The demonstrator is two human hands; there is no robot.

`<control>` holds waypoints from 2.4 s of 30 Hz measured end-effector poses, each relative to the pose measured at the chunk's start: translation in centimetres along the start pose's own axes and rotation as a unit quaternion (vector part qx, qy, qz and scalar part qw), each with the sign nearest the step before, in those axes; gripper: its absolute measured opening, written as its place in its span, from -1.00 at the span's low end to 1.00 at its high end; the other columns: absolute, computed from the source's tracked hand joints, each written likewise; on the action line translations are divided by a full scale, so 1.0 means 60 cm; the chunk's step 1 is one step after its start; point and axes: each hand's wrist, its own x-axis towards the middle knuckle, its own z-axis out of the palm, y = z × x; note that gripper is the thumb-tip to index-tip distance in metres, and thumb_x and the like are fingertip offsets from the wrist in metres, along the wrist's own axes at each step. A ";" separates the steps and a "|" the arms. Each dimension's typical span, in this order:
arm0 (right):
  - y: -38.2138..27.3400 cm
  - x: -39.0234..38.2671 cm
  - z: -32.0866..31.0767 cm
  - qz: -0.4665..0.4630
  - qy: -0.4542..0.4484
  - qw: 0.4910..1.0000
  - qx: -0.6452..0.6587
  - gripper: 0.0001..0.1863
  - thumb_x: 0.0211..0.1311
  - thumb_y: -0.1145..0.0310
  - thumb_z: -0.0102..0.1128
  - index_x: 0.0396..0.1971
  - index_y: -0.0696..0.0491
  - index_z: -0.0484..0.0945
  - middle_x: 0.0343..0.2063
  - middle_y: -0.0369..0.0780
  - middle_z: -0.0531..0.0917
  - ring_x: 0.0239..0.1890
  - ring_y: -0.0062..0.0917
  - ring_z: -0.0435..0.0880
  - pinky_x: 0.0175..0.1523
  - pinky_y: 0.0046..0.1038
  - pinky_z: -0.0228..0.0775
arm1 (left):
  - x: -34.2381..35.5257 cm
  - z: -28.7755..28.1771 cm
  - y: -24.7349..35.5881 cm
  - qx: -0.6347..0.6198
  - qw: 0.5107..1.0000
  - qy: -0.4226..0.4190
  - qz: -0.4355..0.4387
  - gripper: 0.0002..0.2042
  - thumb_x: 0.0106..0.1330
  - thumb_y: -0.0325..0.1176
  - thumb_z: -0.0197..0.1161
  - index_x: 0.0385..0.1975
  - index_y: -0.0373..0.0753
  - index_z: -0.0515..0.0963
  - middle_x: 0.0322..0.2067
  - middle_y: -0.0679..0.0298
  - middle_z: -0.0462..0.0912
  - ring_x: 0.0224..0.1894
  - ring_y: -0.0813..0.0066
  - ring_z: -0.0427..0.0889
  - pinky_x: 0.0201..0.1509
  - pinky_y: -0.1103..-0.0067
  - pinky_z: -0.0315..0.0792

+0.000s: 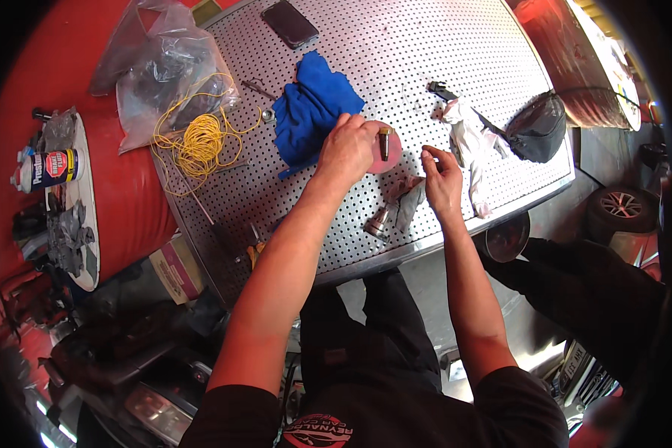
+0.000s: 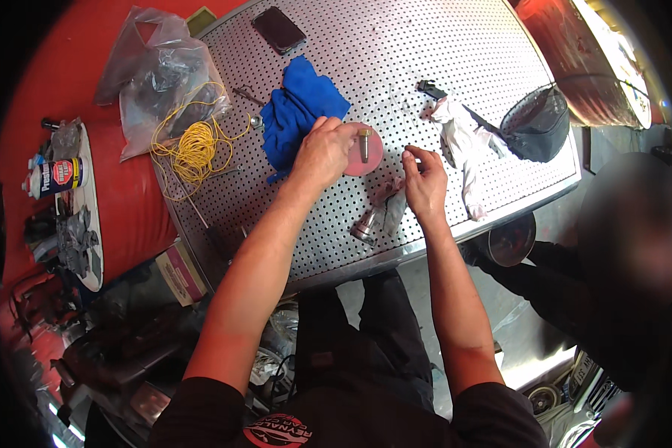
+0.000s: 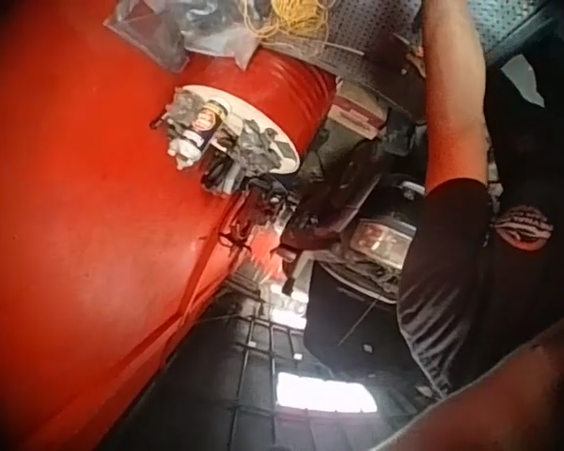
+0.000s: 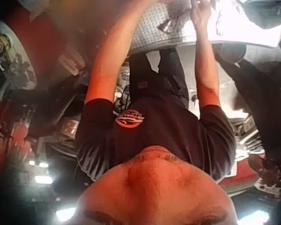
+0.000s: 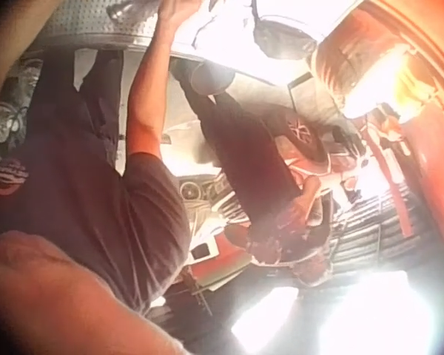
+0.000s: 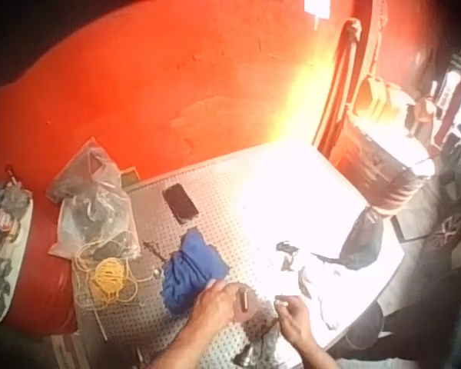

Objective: Cleaning and reassembling a mechanical automotive component, possibly an alternator or starter part, using small tools and sandpaper.

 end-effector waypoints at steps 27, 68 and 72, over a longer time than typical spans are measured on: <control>0.129 -0.168 0.009 0.032 -0.013 0.995 -0.098 -0.65 0.50 0.29 0.28 0.10 0.23 0.65 0.02 -0.10 0.72 0.07 -0.42 0.67 0.23 -0.38 0.46 | -0.720 -0.077 -0.290 0.130 0.877 0.182 -0.426 -0.78 0.17 -0.40 0.51 -0.19 -0.21 0.73 -0.25 0.09 0.74 -0.12 0.04 0.69 0.04 0.25 0.55; 0.120 -0.160 -0.068 -0.010 -0.020 0.997 -0.077 -0.62 0.42 0.28 0.27 0.15 0.09 0.61 0.06 -0.06 0.55 0.05 -0.18 0.61 0.19 -0.26 0.48 | -0.144 -0.049 -0.071 0.028 0.943 0.161 -0.291 -0.39 0.32 -0.23 0.45 0.37 -0.22 0.46 0.00 -0.09 0.69 0.10 -0.05 0.62 0.28 0.21 0.45; 0.086 -0.139 -0.054 -0.039 -0.024 0.995 -0.083 -0.60 0.42 0.26 0.28 0.17 0.08 0.60 0.03 -0.06 0.53 0.02 -0.18 0.59 0.18 -0.25 0.45 | -0.039 -0.033 -0.086 0.194 0.952 0.117 -0.206 -0.22 0.26 -0.14 0.49 0.50 0.00 0.33 0.10 -0.09 0.62 0.20 -0.03 0.50 0.35 0.09 0.34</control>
